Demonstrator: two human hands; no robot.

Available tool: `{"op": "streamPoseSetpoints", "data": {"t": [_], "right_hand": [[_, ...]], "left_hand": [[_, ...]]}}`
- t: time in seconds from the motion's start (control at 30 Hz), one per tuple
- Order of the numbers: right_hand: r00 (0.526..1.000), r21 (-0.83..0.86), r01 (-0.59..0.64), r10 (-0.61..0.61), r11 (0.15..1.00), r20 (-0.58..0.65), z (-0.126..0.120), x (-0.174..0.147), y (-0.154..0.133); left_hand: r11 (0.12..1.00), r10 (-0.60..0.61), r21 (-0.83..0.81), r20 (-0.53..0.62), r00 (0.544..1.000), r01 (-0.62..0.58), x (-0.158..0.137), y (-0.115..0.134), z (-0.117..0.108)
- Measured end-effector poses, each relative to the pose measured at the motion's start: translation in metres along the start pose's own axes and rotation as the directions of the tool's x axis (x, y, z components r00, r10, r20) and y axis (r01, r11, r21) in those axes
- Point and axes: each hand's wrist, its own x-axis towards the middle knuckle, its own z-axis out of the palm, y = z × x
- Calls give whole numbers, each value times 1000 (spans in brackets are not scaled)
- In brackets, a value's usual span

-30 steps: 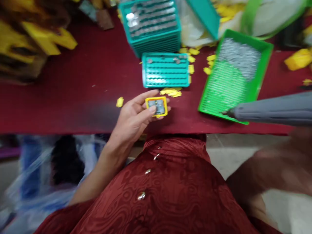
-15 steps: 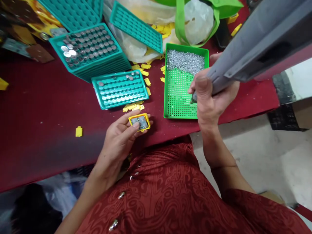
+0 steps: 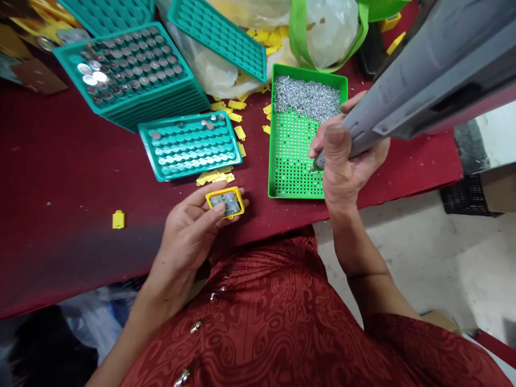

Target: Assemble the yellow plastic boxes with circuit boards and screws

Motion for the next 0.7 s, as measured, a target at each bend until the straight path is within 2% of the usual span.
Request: {"op": "streamPoseSetpoints", "data": {"t": [0.17,0.33,0.4,0.53,0.63,0.7], "right_hand": [[1000,-9,1,-1,1000,5,0,-2,1],[999,-190,-35,27,981,-42,-1,-3,-2],[999,-210,-28,19,977,-46,-1,-2,-3],[999,-64,34,-36,997,-29,6,2,-4],[992,31,83,-79,996,-95,10,7,-13],[995,84,-16,24,996,-98,8,9,-27]], "left_hand": [[1000,0,-1,-9,1000,0,-1,1,1],[998,-54,-20,-17,998,54,-2,5,3],[996,-84,-32,-16,996,84,-4,7,4],[994,-99,-43,-7,995,99,-8,13,5],[993,-98,-62,-3,995,97,-12,15,7],[991,-108,-79,7,994,108,-15,14,8]]}}
